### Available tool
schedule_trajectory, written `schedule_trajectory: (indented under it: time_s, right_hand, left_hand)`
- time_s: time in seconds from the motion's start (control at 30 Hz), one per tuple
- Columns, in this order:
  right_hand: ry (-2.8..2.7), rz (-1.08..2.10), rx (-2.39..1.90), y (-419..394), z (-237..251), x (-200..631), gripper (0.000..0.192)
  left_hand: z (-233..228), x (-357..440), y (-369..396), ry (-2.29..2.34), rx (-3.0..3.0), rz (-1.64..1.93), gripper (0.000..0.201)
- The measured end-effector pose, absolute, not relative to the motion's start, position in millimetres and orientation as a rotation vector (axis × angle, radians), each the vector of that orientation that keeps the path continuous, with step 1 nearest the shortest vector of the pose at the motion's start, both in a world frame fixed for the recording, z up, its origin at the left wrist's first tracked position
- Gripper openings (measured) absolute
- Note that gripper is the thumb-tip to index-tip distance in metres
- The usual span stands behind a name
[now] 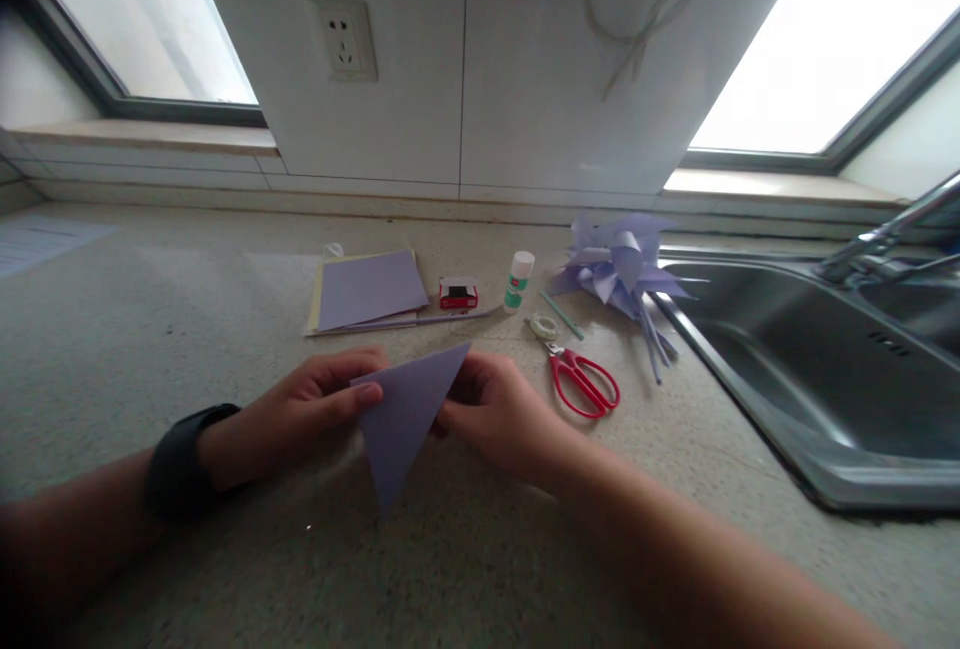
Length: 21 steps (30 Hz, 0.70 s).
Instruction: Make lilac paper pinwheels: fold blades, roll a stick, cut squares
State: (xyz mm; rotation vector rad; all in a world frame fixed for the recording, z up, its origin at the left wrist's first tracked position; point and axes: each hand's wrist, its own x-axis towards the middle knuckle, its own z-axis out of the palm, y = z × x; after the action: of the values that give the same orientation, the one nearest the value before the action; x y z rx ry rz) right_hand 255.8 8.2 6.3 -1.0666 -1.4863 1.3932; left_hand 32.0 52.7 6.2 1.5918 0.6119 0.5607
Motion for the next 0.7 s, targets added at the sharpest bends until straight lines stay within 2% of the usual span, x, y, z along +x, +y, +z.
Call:
schedule_trajectory:
  time_s: [0.27,0.43,0.53,0.6,0.63,0.7]
  right_hand:
    - [-1.468,1.326,-1.068,8.3,4.6,253.5,0.016]
    - [-1.656,1.344,-1.132,11.3,19.2,280.3,0.042]
    - [-1.896,0.845,-1.421,17.6,35.6,317.6,0.020]
    - [-2.024,0.430,-1.755,19.5,44.4,345.1,0.016]
    - [-2.101,0.308,-1.921,19.2,46.7,357.6,0.017]
    - [-2.161,0.294,-1.997,16.3,46.0,377.9,0.016]
  left_hand:
    - [1.7,36.3,48.6,0.588,1.385,0.593,0.026]
    - [-3.4,31.3,52.3,0.700,1.482,0.686,0.030]
    - [-6.1,29.2,55.1,0.684,1.552,0.745,0.028]
    - [-7.8,28.4,55.9,0.630,1.538,0.760,0.026]
    - [-8.4,28.1,55.9,0.605,1.522,0.769,0.025]
    - [-9.2,27.5,55.3,0.573,1.484,0.789,0.023]
